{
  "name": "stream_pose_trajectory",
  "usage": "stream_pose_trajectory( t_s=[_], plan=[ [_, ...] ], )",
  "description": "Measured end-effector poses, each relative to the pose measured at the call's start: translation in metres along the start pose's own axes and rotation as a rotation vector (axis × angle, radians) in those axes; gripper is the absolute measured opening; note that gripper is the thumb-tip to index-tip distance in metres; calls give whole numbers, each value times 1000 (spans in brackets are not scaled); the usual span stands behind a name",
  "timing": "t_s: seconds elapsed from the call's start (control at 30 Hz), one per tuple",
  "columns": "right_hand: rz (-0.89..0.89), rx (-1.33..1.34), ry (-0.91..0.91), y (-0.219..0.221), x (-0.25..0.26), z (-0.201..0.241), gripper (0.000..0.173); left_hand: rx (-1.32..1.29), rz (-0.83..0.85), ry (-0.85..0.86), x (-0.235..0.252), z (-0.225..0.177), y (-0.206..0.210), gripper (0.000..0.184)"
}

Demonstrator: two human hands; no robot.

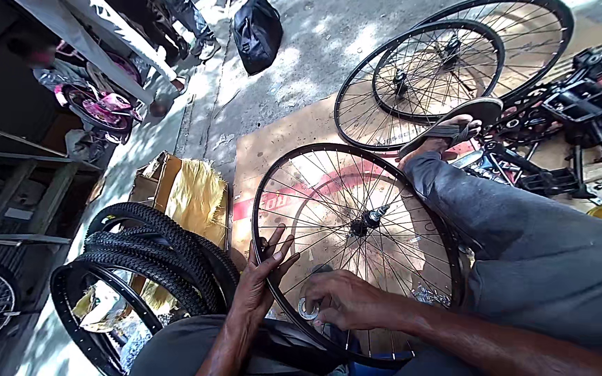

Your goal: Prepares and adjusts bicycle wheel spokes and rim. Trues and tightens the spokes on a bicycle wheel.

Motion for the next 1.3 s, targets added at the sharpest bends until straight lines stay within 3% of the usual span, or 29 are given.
stream_pose_trajectory(
  t_s=[0.07, 0.13, 0.2, 0.27, 0.33, 0.43, 0.5, 0.63, 0.7, 0.77, 0.83, 0.93, 1.0, 1.13, 1.17, 1.23, 1.3],
  plan=[
    [-47, -36, 117, 3, 3, -3, 36, 17, -2, 2, 0, -1, 0, 35],
    [-98, -234, 170, 9, 6, -4, 27, 26, 14, 5, 0, -1, 2, 35],
    [7, -312, 175, 9, 10, -1, 18, 36, 26, 3, 1, -1, 3, 35],
    [189, -158, 121, -3, 8, 2, 32, 40, 24, 2, 1, -1, 2, 35],
    [230, 29, 116, -13, 0, 0, 44, 54, 27, -1, 0, -1, 1, 37],
    [49, -142, 268, -2, 2, -3, 31, 74, 38, 5, 0, -2, 4, 35],
    [36, -321, 260, 9, 8, 0, 19, 70, 32, 10, 0, -1, 3, 35],
    [275, 14, 101, -12, 2, -1, 43, 80, 24, 0, 0, -2, -1, 37],
    [180, 78, 175, -12, 0, -3, 36, 80, 37, -2, 0, -2, -1, 37],
    [62, -155, 279, 1, 4, -2, 28, 84, 48, 0, 0, -2, 1, 34],
    [72, -275, 259, 9, 8, 0, 23, 89, 43, 7, 1, -2, 1, 32],
    [272, -24, 132, -7, 5, -1, 44, 87, 32, 9, 0, -2, -2, 33],
    [224, 97, 164, -13, 2, -3, 42, 99, 34, 11, 1, -3, -1, 33],
    [77, -253, 284, 7, 8, 3, 25, 100, 34, 9, 1, -2, -1, 35],
    [117, -233, 245, 7, 8, 4, 24, 103, 32, 13, 1, -2, -1, 35],
    [236, -41, 136, -5, 4, 2, 39, 101, 32, 14, 1, -2, -2, 35],
    [215, 128, 136, -13, 1, -2, 43, 99, 39, 11, 1, -2, -2, 37]
  ],
)
Point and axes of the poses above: each hand's wrist, its own x-axis towards the middle knuckle, its own y-axis out of the palm, z = x × y, the point moved 5 cm from there along x, towards the middle knuckle, and after that the axes turned 7 degrees about -x, right-handed, at the moved point
